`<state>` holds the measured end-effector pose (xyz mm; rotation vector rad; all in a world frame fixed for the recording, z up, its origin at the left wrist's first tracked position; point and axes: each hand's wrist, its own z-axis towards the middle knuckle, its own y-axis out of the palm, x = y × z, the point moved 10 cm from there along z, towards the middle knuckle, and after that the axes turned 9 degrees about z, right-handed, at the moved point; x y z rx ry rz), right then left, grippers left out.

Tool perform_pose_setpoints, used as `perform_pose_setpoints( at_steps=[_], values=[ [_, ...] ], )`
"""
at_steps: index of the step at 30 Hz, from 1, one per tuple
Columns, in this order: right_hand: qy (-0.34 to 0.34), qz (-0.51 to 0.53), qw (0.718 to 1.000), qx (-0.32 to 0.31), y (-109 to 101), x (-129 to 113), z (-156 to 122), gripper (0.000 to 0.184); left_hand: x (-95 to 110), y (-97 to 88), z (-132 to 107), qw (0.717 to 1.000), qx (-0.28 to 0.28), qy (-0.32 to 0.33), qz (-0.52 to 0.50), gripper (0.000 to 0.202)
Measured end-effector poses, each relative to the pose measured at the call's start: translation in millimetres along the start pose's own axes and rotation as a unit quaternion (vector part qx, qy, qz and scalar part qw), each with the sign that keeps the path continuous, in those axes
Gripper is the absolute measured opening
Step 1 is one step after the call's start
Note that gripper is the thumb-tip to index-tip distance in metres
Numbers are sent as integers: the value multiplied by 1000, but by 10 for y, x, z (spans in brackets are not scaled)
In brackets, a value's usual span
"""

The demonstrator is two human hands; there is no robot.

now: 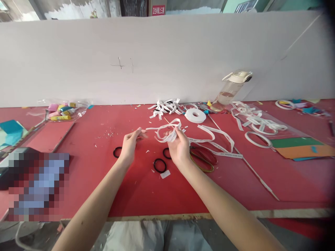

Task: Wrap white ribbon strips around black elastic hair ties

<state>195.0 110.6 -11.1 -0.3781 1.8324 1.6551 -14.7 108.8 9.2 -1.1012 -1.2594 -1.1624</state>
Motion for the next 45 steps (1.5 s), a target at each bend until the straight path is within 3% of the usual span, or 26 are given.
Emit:
perform_pose_setpoints(
  at_steps=[3, 5, 7, 9, 10, 12, 17, 20, 23, 26, 30, 32, 34, 36, 41, 45],
  values=[
    [-8, -64, 997, -33, 68, -9, -20, 29, 78, -203, -3, 996, 83, 37, 14, 30],
    [0, -131, 988, -87, 190, 34, -77, 29, 207, -174, -32, 993, 72, 77, 56, 19],
    [37, -192, 970, -145, 301, 150, -163, 37, 303, 2, -74, 991, 0, 102, 90, 20],
    [68, -251, 947, -187, 360, 253, -247, 46, 273, 313, -153, 982, -140, 80, 103, 27],
    [73, -277, 936, -203, 379, 281, -279, 47, 236, 412, -196, 974, -184, 63, 115, 29],
    [66, -320, 917, -230, 414, 300, -320, 47, 181, 496, -242, 967, -220, 40, 125, 31],
    [58, -320, 908, -266, 478, 299, -351, 52, 218, 273, -137, 989, -115, 57, 68, 26],
    [62, -303, 915, -259, 477, 296, -343, 40, 242, 111, -79, 996, -50, 67, 6, 27],
    [26, -318, 924, -210, 411, 197, -282, 33, 180, -9, -43, 999, -2, 39, -9, 31],
    [-22, -319, 936, -147, 310, 39, -203, 36, 148, -48, -31, 998, 9, 28, 49, 31],
    [-70, -275, 956, -78, 183, -135, -117, 36, 222, -65, -50, 990, 21, 66, 126, 24],
    [-78, -241, 964, -82, 200, -155, -113, 34, 296, 20, -84, 983, -6, 101, 152, 19],
    [-76, -209, 968, -120, 298, -139, -159, 32, 291, 209, -135, 980, -86, 102, 145, 17],
    [-76, -190, 964, -169, 429, -128, -256, 31, 207, 423, -210, 975, -183, 63, 113, 21],
    [-92, -210, 940, -251, 640, -127, -510, 19, 183, 481, -241, 977, -180, 64, 95, 16],
    [-126, -237, 924, -272, 667, -147, -549, 15, 21, 619, -311, 961, -268, -5, 62, 19]
  ],
)
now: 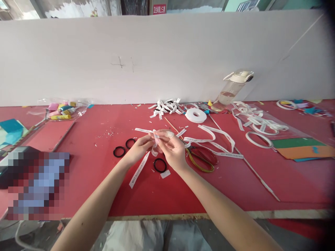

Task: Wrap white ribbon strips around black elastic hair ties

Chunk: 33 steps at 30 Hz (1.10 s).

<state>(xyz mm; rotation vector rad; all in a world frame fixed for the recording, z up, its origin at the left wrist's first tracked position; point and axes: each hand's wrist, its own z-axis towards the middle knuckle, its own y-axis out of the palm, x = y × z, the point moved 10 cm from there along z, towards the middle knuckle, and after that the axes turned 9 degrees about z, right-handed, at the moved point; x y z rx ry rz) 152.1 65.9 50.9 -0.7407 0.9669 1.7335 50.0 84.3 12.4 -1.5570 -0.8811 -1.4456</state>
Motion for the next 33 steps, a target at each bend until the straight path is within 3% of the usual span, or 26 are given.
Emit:
perform_pose_setpoints(
  at_steps=[5, 8, 11, 14, 19, 23, 28, 30, 33],
  values=[
    [-28, -13, 998, 57, -163, -28, 51, 15, -93, 179, -106, 990, -111, -82, 7, 13],
    [-43, -10, 993, 114, -296, -59, 60, 14, -62, 294, -211, 974, -197, -98, 49, 18],
    [-41, -32, 989, 136, -357, -32, 64, 15, -9, 364, -295, 960, -260, -91, 54, 25],
    [-26, -63, 989, 130, -386, 61, 81, 17, 56, 368, -340, 955, -286, -71, 24, 28],
    [37, -85, 988, 122, -502, 294, 134, 17, 111, 420, -455, 934, -352, -56, 0, 30],
    [56, -189, 978, 66, -444, 337, 173, 24, 114, 383, -372, 949, -312, -54, -1, 28],
    [-10, -371, 928, -19, -176, 201, 126, 36, 84, 282, -234, 974, -219, -56, -24, 28],
    [0, -390, 920, -39, -115, 208, 96, 31, 86, 254, -216, 979, -195, -52, -28, 28],
    [6, -344, 936, -75, -9, 173, 68, 27, 94, 196, -192, 985, -161, -46, -30, 25]
  ],
)
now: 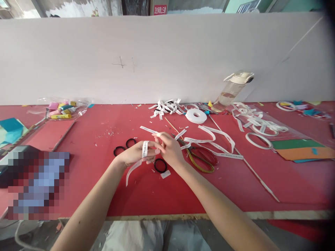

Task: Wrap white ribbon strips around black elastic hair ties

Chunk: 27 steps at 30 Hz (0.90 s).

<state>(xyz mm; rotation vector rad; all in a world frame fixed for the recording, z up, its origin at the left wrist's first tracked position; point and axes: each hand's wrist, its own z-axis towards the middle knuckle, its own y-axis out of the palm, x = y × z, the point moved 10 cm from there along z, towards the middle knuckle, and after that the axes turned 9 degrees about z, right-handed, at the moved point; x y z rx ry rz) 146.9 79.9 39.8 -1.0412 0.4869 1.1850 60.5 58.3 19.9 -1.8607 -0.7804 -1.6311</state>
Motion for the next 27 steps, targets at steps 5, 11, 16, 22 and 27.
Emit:
perform_pose_setpoints(
  at_steps=[5, 11, 16, 22, 27],
  values=[
    [-20, 198, 971, -130, 196, -225, -31, 32, 9, -34, -2, 999, 1, -1, -44, 28],
    [44, 239, 961, -128, 248, -62, -31, 29, -2, -2, -12, 999, -16, -15, -27, 30],
    [35, 183, 980, -64, 157, 20, -7, 17, -42, 111, 3, 998, -57, -13, -14, 36],
    [-11, 165, 986, -3, 2, -74, -6, 23, -74, 277, -13, 991, -127, -30, 22, 43],
    [-54, 143, 988, 4, -41, -174, -15, 21, -136, 204, 15, 995, -89, -41, -14, 41]
  ],
)
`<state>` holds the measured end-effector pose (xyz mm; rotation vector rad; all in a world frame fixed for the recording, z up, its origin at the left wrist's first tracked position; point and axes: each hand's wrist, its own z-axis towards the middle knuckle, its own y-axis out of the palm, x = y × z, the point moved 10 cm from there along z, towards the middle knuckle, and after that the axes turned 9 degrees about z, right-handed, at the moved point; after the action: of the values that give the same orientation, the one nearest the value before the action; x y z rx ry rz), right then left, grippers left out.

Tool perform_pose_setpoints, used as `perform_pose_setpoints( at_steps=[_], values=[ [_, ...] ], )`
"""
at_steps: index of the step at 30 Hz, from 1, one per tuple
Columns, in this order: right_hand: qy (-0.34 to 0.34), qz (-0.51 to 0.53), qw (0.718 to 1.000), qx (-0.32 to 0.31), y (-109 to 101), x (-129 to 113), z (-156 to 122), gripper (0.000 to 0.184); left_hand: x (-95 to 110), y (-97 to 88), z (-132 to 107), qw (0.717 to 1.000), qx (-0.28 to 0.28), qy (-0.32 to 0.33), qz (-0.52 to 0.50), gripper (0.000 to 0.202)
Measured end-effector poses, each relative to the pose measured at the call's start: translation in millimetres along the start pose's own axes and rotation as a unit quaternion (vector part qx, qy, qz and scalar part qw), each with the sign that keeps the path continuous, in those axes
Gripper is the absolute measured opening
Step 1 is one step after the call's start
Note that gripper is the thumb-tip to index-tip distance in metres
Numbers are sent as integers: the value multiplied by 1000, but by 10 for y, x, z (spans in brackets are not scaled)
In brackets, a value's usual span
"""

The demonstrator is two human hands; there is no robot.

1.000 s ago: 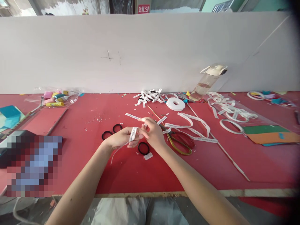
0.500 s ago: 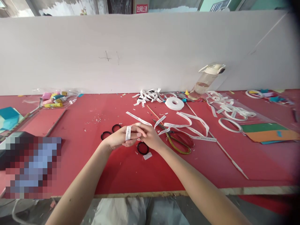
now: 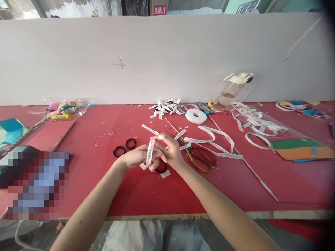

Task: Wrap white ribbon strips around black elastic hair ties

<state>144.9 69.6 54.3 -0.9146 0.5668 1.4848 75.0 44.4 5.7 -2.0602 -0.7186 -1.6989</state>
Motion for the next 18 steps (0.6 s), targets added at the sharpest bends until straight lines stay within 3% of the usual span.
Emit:
perform_pose_setpoints(
  at_steps=[3, 6, 10, 14, 18],
  values=[
    [-63, -22, 998, -6, 0, -122, 0, 20, -26, -8, -6, 1000, 2, -11, -28, 44],
    [-78, -31, 996, 5, -24, -148, 4, 18, 32, -48, -28, 1000, 24, 3, 2, 41],
    [-32, -23, 999, 17, -35, -41, 23, 15, 161, -114, -55, 996, 58, 54, 29, 40],
    [22, 12, 1000, 10, 2, 94, 25, 12, 272, -300, -95, 982, 147, 111, 35, 48],
    [109, 57, 992, -11, 76, 262, -8, 20, 346, -473, -166, 961, 233, 132, 62, 63]
  ],
)
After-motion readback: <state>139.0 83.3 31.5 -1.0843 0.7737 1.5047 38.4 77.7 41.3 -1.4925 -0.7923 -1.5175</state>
